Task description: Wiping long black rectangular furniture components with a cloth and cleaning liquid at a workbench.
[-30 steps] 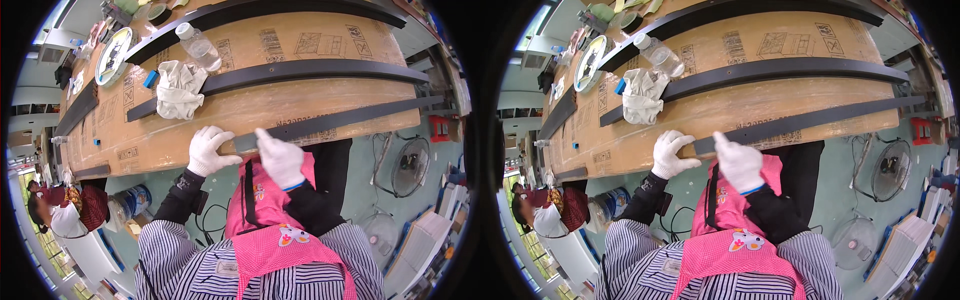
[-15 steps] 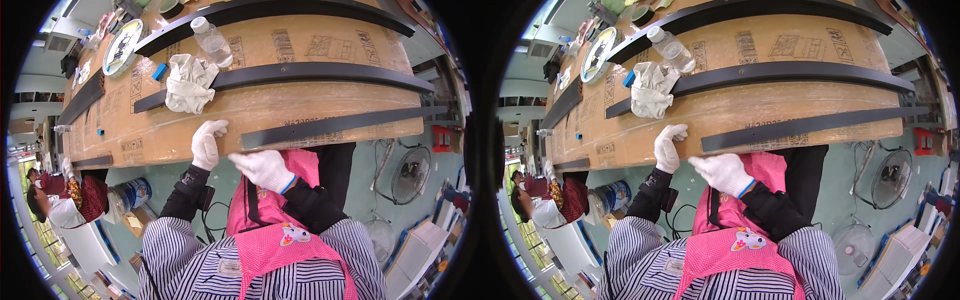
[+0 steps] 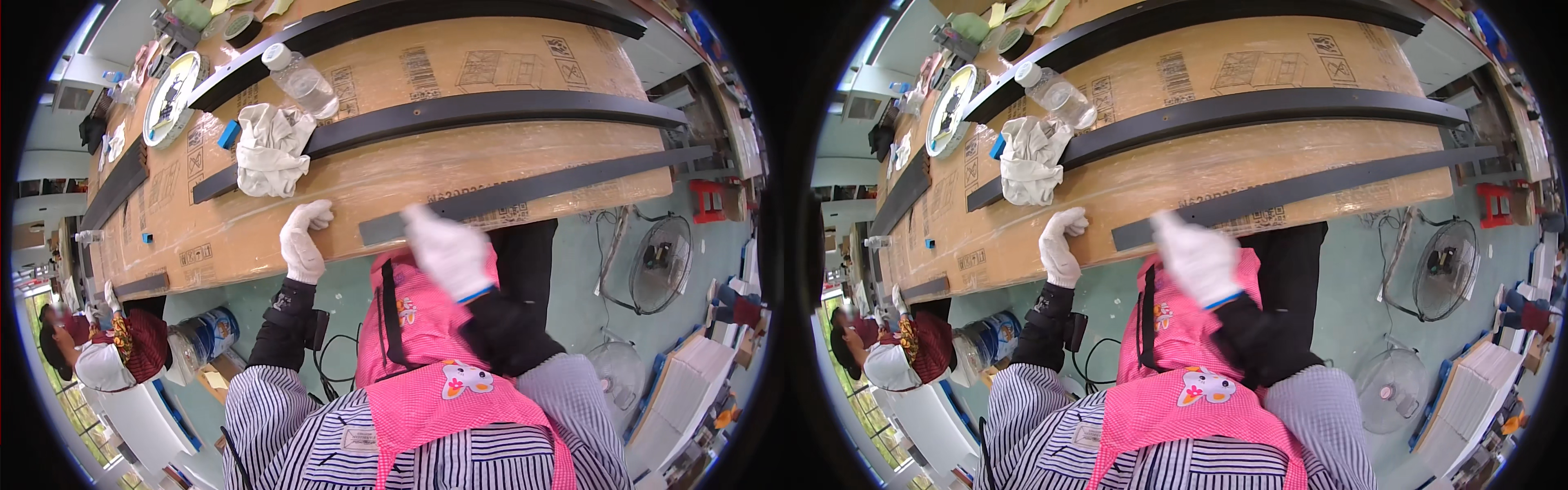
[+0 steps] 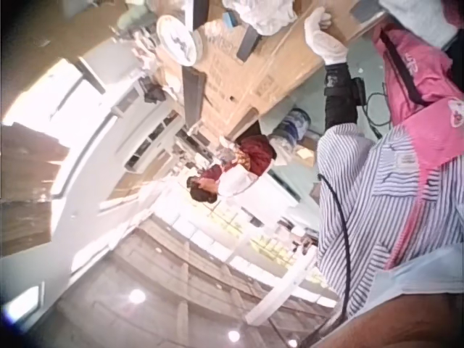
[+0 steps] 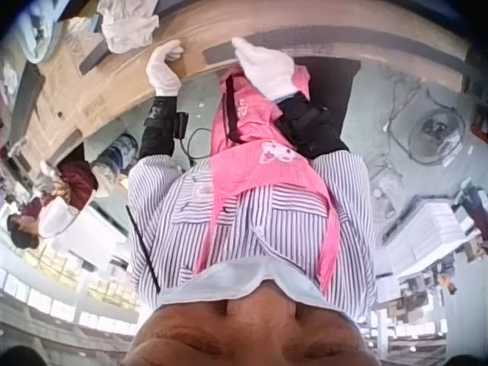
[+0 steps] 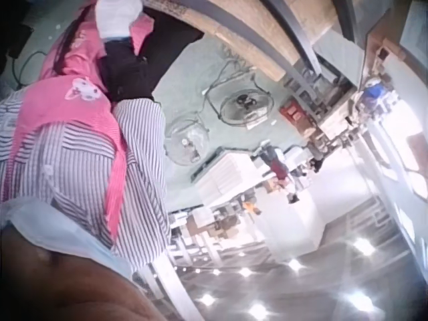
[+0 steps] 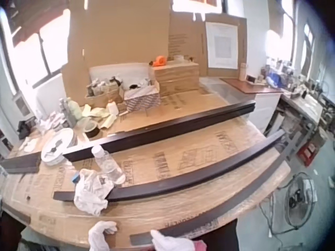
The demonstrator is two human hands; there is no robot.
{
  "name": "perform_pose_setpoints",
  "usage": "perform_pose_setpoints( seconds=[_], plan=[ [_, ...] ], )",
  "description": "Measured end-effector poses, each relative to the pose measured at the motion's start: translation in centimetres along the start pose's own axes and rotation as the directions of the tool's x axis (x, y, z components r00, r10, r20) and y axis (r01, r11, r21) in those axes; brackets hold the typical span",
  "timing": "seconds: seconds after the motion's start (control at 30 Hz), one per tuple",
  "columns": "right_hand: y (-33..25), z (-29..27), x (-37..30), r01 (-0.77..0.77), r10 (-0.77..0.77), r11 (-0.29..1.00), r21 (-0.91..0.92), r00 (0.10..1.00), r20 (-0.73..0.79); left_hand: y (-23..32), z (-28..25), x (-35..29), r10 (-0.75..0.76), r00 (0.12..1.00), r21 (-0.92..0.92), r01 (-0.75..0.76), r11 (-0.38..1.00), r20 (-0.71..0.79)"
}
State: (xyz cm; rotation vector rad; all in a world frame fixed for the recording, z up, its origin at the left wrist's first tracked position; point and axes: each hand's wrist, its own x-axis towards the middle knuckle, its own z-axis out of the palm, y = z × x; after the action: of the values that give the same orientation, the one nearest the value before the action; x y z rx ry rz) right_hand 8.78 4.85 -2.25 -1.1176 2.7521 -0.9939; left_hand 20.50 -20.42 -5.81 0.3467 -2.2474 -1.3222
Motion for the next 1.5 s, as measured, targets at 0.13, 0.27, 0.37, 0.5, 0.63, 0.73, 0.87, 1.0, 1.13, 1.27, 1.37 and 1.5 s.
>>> perform_pose_setpoints(
  seconds=[0.13,0.27,0.37,0.5,0.63,0.73,0.87,1.0,1.13,1.27,1.37,1.5],
  plan=[
    [-2.2,2.7,-2.5,0.362,-0.547,0.828,0.429,0.692,0.471,2.3,1.4,1.4,-0.250,0.967,0.050,0.248,0.967,0.042],
    [2.7,-0.5,-4.8,0.100,-0.216,0.886,0.452,0.953,0.213,8.3,3.6,2.0,0.234,0.845,0.410,-0.452,0.792,0.481],
    [5.4,-5.9,-6.0,-0.273,0.210,0.812,0.516,0.961,0.178,7.2,5.2,0.1,0.235,0.833,0.483,-0.494,0.723,0.501],
    [9.0,-9.8,-9.3,-0.473,0.598,0.634,0.612,0.802,0.000,7.6,6.0,-1.0,0.261,0.796,0.456,-0.544,0.704,0.546],
    [10.2,-12.0,-10.4,-0.426,0.745,0.518,0.742,0.651,-0.146,10.1,5.0,-0.6,0.067,0.729,0.321,-0.379,0.868,0.681],
    [12.0,-12.3,-10.3,-0.360,0.769,0.491,0.794,0.607,-0.200,10.0,4.7,0.5,-0.084,0.601,0.203,-0.133,0.970,0.794],
    [12.4,-13.4,-7.0,-0.470,0.750,0.512,0.719,0.653,-0.107,10.1,4.3,1.6,-0.537,0.384,0.193,0.649,0.735,0.751],
    [12.1,-12.9,-3.9,-0.455,0.676,0.595,0.663,0.729,-0.108,10.0,3.1,3.5,-0.593,0.571,0.169,0.624,0.763,0.568],
    [17.1,-11.3,-2.3,-0.378,0.405,0.914,0.148,0.842,-0.355,7.9,3.2,4.9,-0.552,0.592,0.041,0.659,0.751,0.588],
    [12.5,-7.0,-1.5,-0.348,0.365,0.930,0.119,0.834,-0.413,7.3,3.1,4.5,-0.622,0.548,-0.009,0.755,0.656,0.559],
    [5.6,-3.1,-0.7,-0.226,0.187,0.968,-0.108,0.939,-0.289,6.9,2.5,4.9,-0.630,0.514,-0.085,0.809,0.581,0.582],
    [-3.1,1.0,0.3,0.055,-0.055,0.998,-0.005,0.998,-0.004,4.3,2.8,4.0,-0.637,0.502,-0.134,0.834,0.535,0.585]
  ],
)
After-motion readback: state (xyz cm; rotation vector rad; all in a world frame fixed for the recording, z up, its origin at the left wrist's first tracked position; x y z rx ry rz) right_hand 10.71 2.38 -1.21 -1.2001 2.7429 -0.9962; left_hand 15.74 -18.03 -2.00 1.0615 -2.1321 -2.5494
